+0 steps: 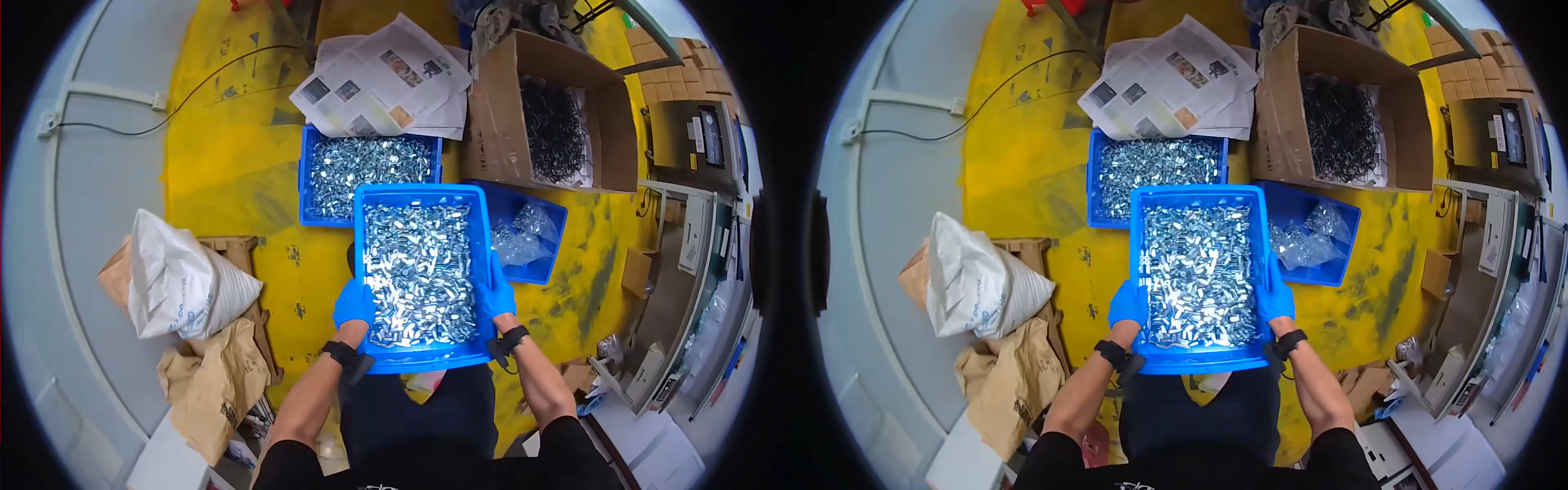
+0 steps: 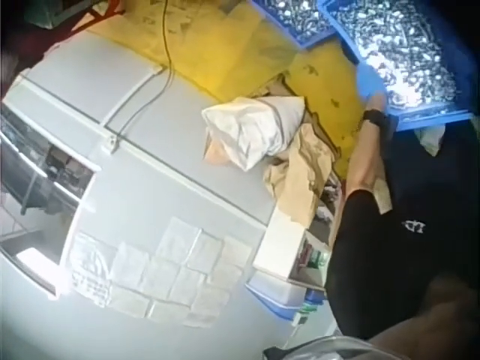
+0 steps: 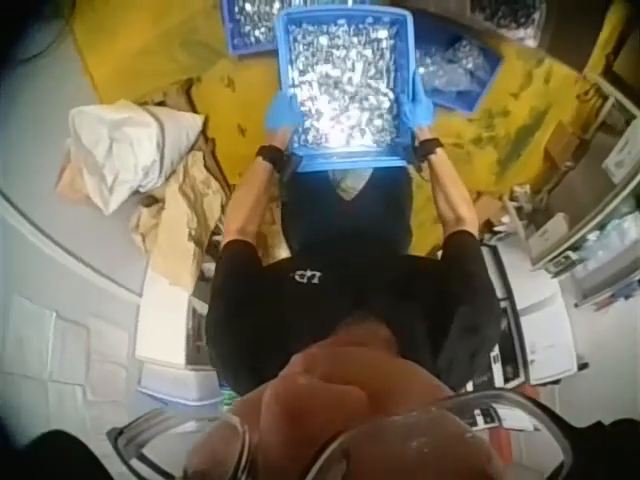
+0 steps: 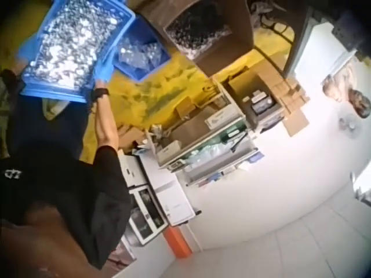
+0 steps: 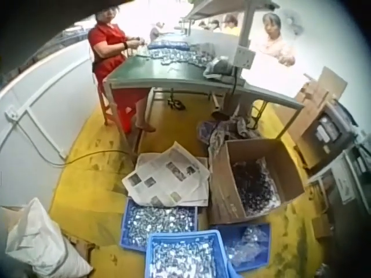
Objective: The person scoops metal components from a blue bin into a red tray, pours them into a plastic bag, and places the bag into another blue bin. After repeating this process, the person moves the blue bins and walks across the workshop.
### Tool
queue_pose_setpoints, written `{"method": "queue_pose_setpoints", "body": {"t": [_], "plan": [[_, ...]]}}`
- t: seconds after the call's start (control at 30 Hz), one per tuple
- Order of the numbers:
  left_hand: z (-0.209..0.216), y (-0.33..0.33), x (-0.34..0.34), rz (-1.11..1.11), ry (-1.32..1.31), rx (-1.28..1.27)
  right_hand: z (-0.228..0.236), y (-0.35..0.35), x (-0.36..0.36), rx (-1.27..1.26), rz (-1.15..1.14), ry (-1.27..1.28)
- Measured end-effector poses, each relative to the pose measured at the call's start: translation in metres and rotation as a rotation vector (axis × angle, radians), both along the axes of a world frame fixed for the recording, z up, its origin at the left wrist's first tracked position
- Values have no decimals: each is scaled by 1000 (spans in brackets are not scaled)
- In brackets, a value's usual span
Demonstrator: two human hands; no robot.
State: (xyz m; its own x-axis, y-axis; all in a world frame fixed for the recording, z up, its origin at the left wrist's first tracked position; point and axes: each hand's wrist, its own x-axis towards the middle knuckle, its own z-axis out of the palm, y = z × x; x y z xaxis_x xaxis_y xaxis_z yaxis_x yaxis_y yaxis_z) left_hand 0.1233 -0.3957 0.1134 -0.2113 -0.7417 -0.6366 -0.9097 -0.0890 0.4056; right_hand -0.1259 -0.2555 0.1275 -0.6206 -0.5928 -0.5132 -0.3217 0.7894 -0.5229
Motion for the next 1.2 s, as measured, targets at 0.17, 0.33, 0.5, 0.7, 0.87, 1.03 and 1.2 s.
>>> {"method": "queue_pose_setpoints", "body": {"t": [0.17,0.33,0.5,0.7,0.87,1.03,1.2], "plan": [[-67,-37,35,-69,-118,28,-57,-36,31,50,63,27],[-90,-77,33,-92,-212,144,-85,-71,30,205,68,-103],[-125,-97,43,-144,-191,191,-101,-113,26,266,134,-139],[-147,-115,39,-162,-168,224,-116,-130,16,300,178,-170],[-166,-141,36,-220,-150,206,-123,-144,6,253,222,-350],[-214,-166,51,-348,72,394,-125,-117,0,284,179,-347],[-276,-172,78,-485,248,594,-83,-130,31,241,72,-354]]}}
